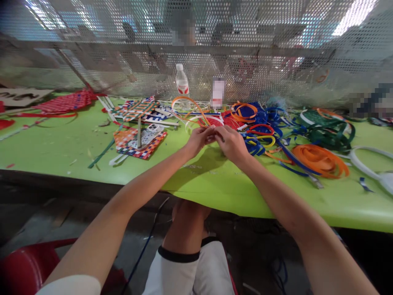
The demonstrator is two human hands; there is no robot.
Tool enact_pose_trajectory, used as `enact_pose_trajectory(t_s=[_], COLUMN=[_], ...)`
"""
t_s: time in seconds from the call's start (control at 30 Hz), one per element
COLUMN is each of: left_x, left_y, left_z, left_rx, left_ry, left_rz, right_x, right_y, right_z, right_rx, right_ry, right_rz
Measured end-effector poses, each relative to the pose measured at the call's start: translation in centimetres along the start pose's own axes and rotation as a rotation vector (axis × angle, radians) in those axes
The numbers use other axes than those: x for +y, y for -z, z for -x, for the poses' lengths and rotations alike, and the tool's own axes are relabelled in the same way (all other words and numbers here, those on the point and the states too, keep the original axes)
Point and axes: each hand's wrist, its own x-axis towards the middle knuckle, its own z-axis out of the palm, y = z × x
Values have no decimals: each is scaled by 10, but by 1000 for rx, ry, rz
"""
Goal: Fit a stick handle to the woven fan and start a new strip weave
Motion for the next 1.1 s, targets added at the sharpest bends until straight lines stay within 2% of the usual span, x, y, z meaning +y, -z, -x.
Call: enact_pose_trajectory(t_s=[0.27,0.53,0.77,1.1], left_x=[4,3,0,-3], left_y=[7,7,10,10], left_z=[-4,-7,-8,-8], left_rx=[-20,-18,-34,-52], left_ry=[-18,12,11,10], left_rz=[6,-22,-42,-59], right_x=[3,5,9,10], right_y=[3,-1,4,10], right_z=[-4,-7,-5,-5], right_rx=[43,119,45,-85], right_ry=[-71,-212,-70,-11], right_rz=[-134,-222,-94,79])
